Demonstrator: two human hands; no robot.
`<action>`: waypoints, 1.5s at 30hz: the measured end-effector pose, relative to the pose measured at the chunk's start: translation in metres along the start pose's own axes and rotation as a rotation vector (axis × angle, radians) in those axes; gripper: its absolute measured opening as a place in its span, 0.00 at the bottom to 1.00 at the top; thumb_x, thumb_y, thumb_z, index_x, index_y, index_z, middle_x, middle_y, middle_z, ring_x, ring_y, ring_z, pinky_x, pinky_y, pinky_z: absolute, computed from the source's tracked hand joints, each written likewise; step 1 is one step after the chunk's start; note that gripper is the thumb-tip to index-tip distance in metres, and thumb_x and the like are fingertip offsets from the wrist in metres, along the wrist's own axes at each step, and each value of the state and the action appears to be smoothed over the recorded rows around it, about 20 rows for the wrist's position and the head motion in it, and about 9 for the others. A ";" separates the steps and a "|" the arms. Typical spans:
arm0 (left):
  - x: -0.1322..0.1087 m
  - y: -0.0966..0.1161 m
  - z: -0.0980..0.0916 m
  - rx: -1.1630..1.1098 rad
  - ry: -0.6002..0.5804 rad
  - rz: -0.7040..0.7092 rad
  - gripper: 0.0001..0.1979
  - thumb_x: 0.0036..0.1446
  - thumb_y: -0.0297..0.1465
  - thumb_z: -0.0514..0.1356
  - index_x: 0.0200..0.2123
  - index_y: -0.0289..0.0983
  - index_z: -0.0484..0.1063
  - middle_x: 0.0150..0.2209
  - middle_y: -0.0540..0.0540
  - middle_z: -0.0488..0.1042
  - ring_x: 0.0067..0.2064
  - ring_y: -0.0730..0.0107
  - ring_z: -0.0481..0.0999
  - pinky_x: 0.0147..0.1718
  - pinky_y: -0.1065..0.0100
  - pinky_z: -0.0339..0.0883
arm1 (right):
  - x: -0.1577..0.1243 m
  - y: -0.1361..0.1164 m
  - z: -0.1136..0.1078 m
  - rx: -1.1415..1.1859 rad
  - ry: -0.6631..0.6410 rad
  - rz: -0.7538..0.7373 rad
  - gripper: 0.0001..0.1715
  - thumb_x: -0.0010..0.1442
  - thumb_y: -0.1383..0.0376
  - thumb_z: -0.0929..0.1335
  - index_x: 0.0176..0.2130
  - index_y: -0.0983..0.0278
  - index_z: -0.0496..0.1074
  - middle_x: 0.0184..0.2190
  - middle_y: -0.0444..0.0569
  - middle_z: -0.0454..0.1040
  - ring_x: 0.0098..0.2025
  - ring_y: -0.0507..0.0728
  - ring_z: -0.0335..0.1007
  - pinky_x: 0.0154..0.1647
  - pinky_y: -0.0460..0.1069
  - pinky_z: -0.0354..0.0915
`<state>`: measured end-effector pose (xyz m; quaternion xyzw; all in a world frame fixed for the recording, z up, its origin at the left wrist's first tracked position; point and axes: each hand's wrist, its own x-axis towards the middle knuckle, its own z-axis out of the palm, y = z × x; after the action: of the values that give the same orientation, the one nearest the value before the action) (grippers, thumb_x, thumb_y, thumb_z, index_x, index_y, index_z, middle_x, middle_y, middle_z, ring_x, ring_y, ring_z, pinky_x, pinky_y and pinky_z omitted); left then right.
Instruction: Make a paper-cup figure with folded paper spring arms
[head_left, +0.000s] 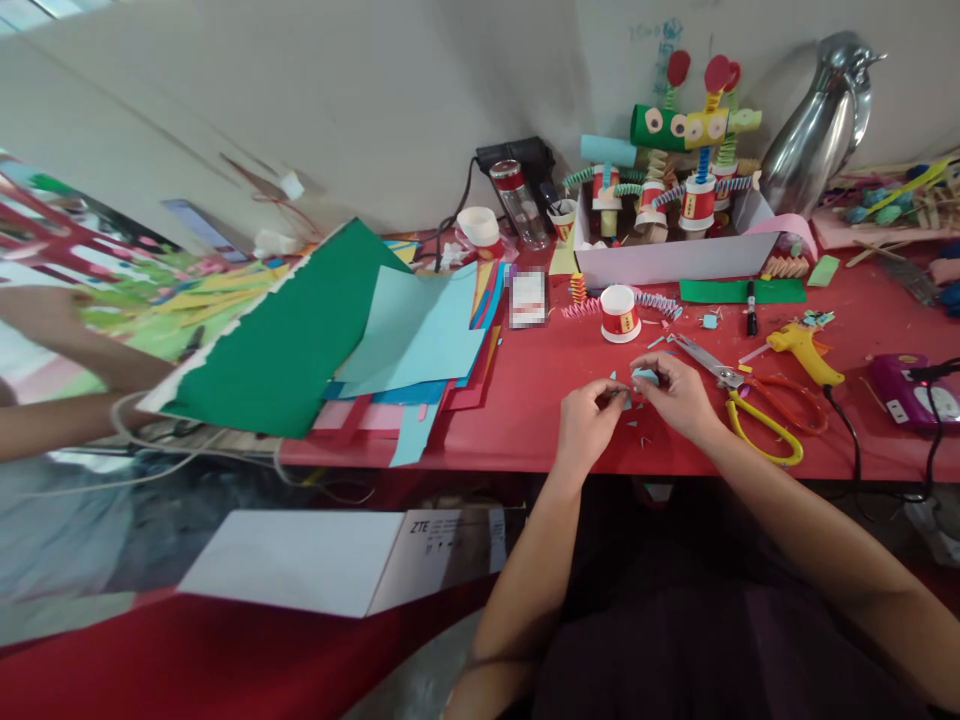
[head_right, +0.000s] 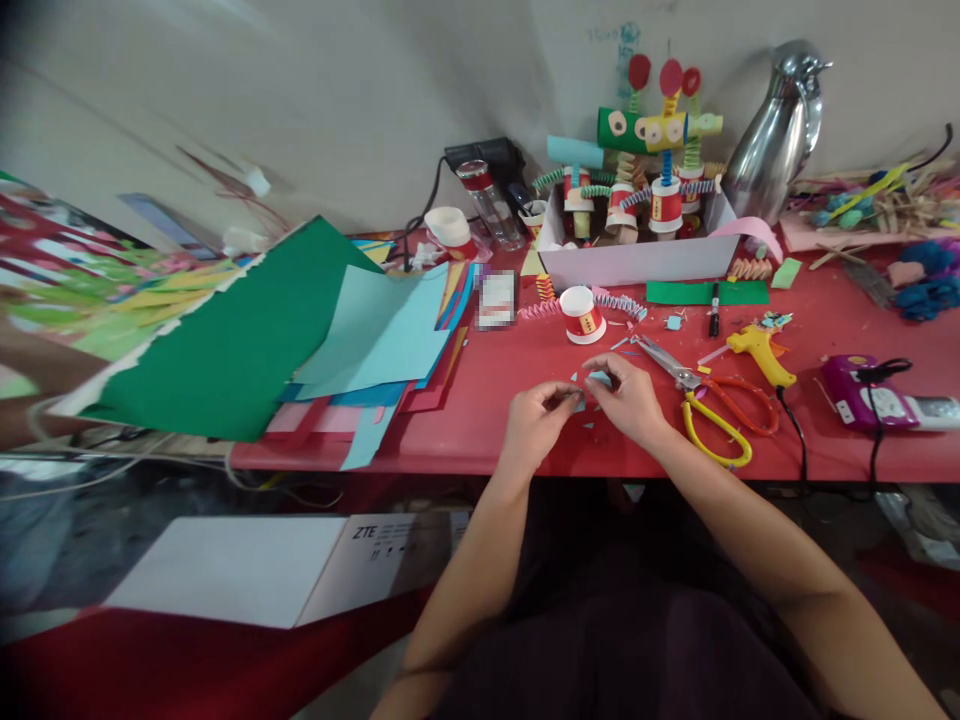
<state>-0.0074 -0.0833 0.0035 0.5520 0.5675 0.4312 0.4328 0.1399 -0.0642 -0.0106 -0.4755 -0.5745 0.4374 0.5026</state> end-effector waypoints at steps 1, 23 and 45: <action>0.001 0.000 -0.004 0.022 -0.002 0.011 0.01 0.47 0.30 0.65 0.25 0.41 0.78 0.24 0.49 0.78 0.28 0.67 0.74 0.33 0.66 0.67 | 0.000 0.000 0.000 -0.002 0.009 -0.003 0.12 0.52 0.59 0.69 0.38 0.61 0.72 0.31 0.45 0.76 0.32 0.54 0.70 0.34 0.50 0.65; 0.014 -0.001 0.006 -0.274 0.045 -0.053 0.09 0.47 0.37 0.65 0.24 0.38 0.77 0.24 0.49 0.76 0.27 0.71 0.71 0.31 0.69 0.63 | -0.005 0.000 -0.002 -0.030 -0.037 -0.015 0.14 0.57 0.58 0.67 0.43 0.58 0.64 0.38 0.45 0.69 0.27 0.51 0.70 0.30 0.50 0.69; 0.038 0.003 0.011 -0.498 -0.075 -0.100 0.26 0.51 0.55 0.59 0.27 0.35 0.76 0.23 0.46 0.74 0.24 0.72 0.71 0.21 0.71 0.58 | 0.007 -0.004 -0.009 0.228 0.045 0.267 0.26 0.42 0.44 0.74 0.26 0.62 0.71 0.21 0.45 0.74 0.25 0.54 0.70 0.28 0.50 0.68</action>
<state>0.0030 -0.0455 0.0027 0.4153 0.4541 0.5150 0.5967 0.1486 -0.0577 -0.0044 -0.4972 -0.4417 0.5517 0.5033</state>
